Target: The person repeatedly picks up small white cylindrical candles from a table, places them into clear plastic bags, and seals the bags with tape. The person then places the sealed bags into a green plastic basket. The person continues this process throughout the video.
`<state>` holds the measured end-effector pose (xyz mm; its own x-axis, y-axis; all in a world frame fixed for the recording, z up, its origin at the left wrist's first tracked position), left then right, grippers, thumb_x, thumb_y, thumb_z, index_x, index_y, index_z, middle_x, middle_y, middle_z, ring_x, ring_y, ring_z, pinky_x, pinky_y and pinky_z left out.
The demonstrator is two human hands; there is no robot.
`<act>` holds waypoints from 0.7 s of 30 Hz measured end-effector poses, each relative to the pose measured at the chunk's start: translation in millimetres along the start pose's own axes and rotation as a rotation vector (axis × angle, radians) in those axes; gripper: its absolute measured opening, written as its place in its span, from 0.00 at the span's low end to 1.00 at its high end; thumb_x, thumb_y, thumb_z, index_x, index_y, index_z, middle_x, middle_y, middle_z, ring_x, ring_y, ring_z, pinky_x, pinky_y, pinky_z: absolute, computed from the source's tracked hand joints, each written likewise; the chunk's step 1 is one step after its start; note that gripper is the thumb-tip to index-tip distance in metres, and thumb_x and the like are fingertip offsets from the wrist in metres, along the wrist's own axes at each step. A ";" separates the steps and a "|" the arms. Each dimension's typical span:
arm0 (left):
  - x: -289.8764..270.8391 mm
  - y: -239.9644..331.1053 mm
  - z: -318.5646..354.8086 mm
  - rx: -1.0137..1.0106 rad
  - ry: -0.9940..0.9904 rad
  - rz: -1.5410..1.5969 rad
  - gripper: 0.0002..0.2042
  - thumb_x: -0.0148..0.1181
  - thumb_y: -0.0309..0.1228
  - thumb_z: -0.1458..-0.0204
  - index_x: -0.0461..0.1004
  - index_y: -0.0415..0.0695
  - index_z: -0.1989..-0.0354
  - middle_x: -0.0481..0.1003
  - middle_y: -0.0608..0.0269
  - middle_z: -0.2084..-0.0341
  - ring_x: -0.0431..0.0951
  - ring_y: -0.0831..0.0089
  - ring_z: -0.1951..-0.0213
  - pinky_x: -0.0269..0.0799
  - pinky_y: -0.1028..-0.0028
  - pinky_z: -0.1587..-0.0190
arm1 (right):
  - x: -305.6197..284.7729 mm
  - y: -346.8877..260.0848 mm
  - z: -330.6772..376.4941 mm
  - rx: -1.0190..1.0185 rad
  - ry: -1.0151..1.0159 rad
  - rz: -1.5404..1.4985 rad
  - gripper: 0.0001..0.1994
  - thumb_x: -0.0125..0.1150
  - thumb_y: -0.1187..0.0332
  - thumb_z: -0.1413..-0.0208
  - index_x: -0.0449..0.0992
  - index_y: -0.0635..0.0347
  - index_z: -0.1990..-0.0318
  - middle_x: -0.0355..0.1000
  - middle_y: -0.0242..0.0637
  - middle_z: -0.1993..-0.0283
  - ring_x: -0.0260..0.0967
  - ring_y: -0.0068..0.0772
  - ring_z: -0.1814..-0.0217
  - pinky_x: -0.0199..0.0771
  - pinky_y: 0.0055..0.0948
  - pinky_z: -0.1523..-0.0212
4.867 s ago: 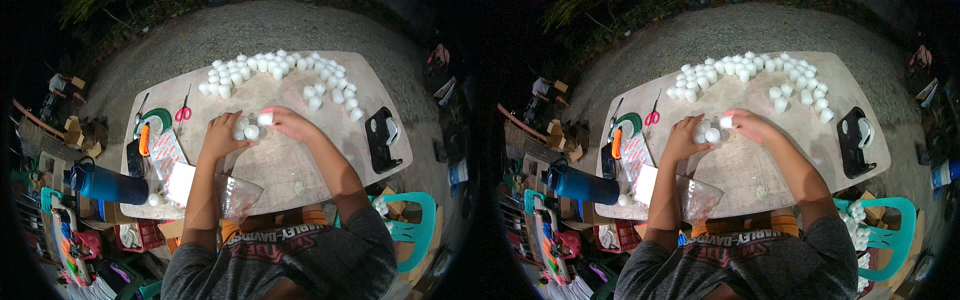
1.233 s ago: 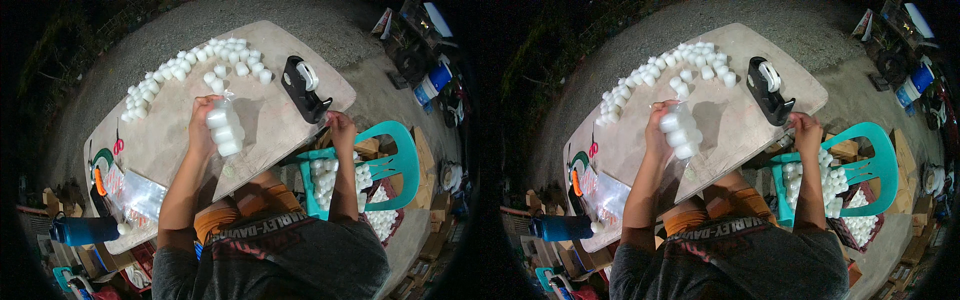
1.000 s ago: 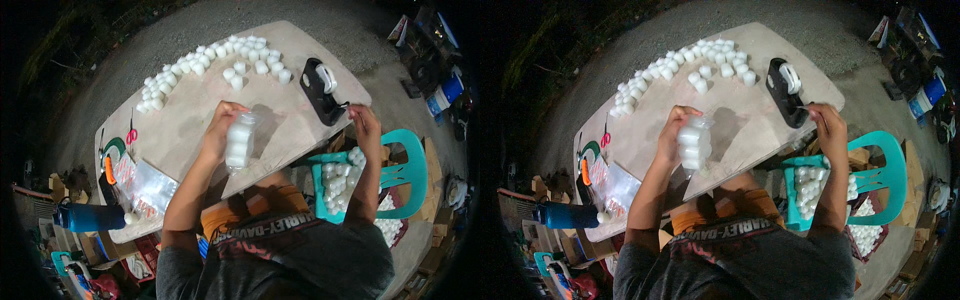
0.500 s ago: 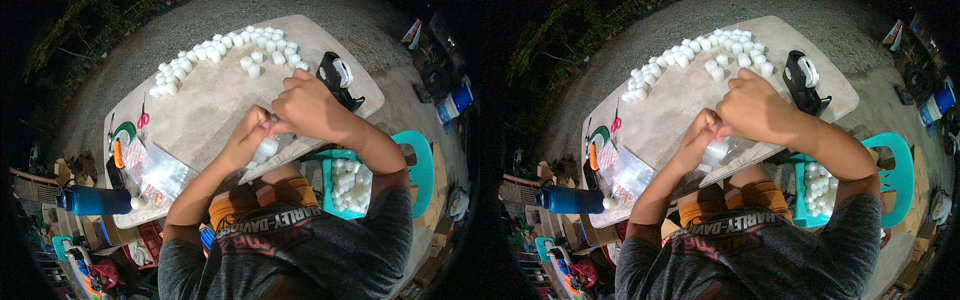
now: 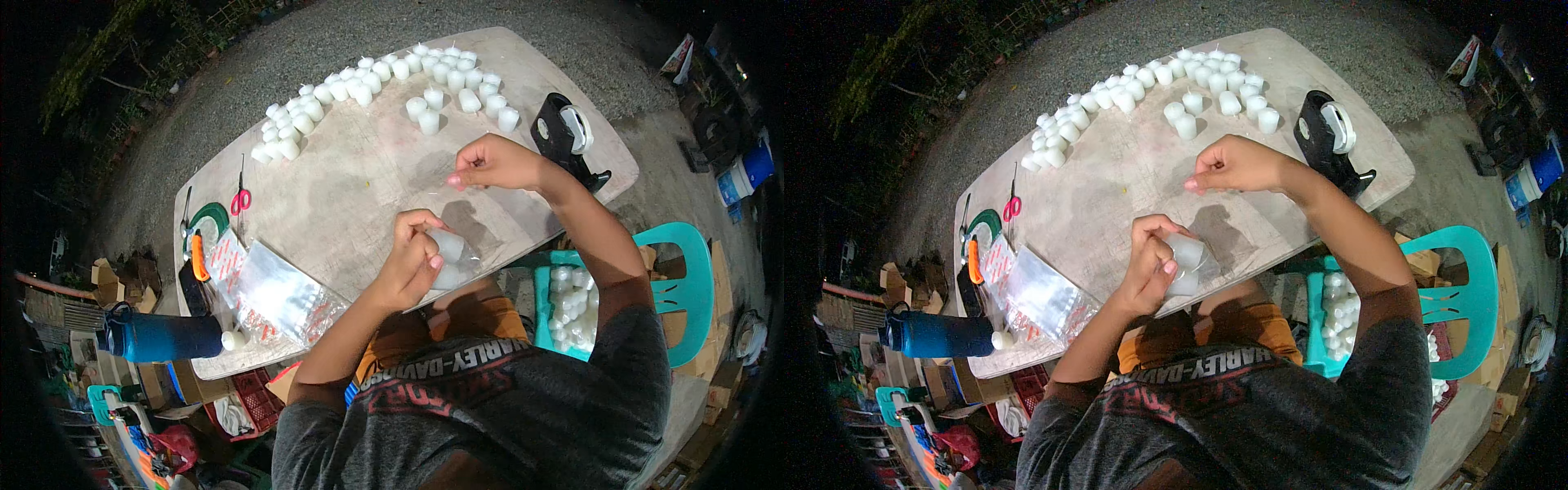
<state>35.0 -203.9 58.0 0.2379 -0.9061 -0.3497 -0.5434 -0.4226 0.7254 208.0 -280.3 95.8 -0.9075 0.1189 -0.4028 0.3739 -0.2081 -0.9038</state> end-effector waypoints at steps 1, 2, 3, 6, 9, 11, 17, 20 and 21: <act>-0.2 -2.0 2.7 -0.026 0.012 0.019 0.08 0.41 0.33 0.43 0.57 0.43 0.71 0.59 0.52 0.57 0.66 0.62 0.53 0.60 0.63 0.48 | -0.1 0.3 0.0 0.030 -0.028 -0.051 0.15 0.60 0.62 0.45 0.69 0.60 0.78 0.66 0.22 0.79 0.60 0.12 0.74 0.60 0.18 0.74; -1.1 -4.1 3.6 -0.052 0.025 0.039 0.08 0.41 0.33 0.43 0.57 0.43 0.71 0.58 0.52 0.57 0.66 0.61 0.52 0.60 0.62 0.48 | 0.3 -7.8 2.0 -0.067 -0.018 -0.132 0.14 0.61 0.64 0.46 0.67 0.59 0.78 0.67 0.24 0.76 0.61 0.12 0.72 0.62 0.18 0.72; -4.1 -5.5 1.9 -0.069 0.058 0.070 0.06 0.42 0.31 0.44 0.57 0.42 0.71 0.59 0.51 0.58 0.65 0.61 0.54 0.59 0.63 0.49 | 3.0 -17.9 7.3 -0.163 -0.008 -0.213 0.13 0.61 0.66 0.46 0.66 0.59 0.79 0.69 0.25 0.74 0.62 0.13 0.70 0.63 0.18 0.69; -9.3 -5.8 -6.9 -0.128 0.127 0.122 0.03 0.43 0.25 0.47 0.59 0.41 0.71 0.60 0.50 0.60 0.62 0.62 0.56 0.57 0.66 0.50 | 17.0 -44.6 23.7 -0.286 -0.025 -0.313 0.14 0.63 0.76 0.51 0.61 0.58 0.77 0.71 0.34 0.68 0.67 0.19 0.67 0.66 0.19 0.68; -8.3 -9.9 -14.3 -0.188 0.147 0.121 0.03 0.43 0.25 0.47 0.58 0.41 0.71 0.61 0.49 0.61 0.62 0.60 0.56 0.56 0.66 0.49 | 34.3 -63.0 32.5 -0.276 -0.085 -0.422 0.17 0.65 0.82 0.56 0.57 0.57 0.76 0.72 0.41 0.66 0.71 0.25 0.65 0.70 0.22 0.65; -11.6 -12.1 -19.7 -0.228 0.168 0.136 0.03 0.44 0.25 0.49 0.58 0.41 0.71 0.61 0.49 0.61 0.62 0.60 0.55 0.56 0.66 0.49 | 41.0 -70.9 35.3 -0.259 -0.113 -0.467 0.19 0.64 0.85 0.58 0.56 0.57 0.74 0.72 0.43 0.66 0.72 0.27 0.64 0.74 0.25 0.62; -13.2 -18.5 -24.7 -0.259 0.194 0.151 0.03 0.44 0.25 0.52 0.58 0.41 0.71 0.61 0.50 0.62 0.62 0.60 0.55 0.56 0.66 0.48 | 42.0 -62.5 28.6 -0.239 0.048 -0.389 0.20 0.65 0.85 0.58 0.57 0.56 0.72 0.71 0.41 0.65 0.70 0.27 0.60 0.73 0.26 0.60; -14.0 -19.9 -25.6 -0.252 0.205 0.149 0.04 0.45 0.27 0.51 0.58 0.41 0.71 0.61 0.50 0.63 0.62 0.60 0.55 0.56 0.66 0.48 | 48.8 -51.0 23.3 -0.181 0.135 -0.171 0.18 0.67 0.80 0.57 0.57 0.57 0.72 0.70 0.38 0.66 0.69 0.28 0.61 0.71 0.26 0.61; -14.6 -20.6 -25.1 -0.252 0.213 0.164 0.05 0.45 0.28 0.51 0.59 0.40 0.71 0.61 0.50 0.63 0.62 0.60 0.55 0.56 0.66 0.48 | 48.2 -55.8 23.9 -0.189 0.204 0.019 0.18 0.67 0.79 0.57 0.58 0.58 0.72 0.70 0.37 0.66 0.69 0.29 0.62 0.71 0.27 0.62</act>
<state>62.9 -182.4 63.1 0.3409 -0.9343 -0.1041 -0.3796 -0.2381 0.8940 138.8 -286.2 130.2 -0.8499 0.3139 -0.4232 0.4367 -0.0297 -0.8991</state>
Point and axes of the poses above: each hand's wrist, its own z-axis away from the middle knuckle, its own x-axis out of the palm, y = z × x, the point moved 5 cm from there along -z, towards the middle knuckle
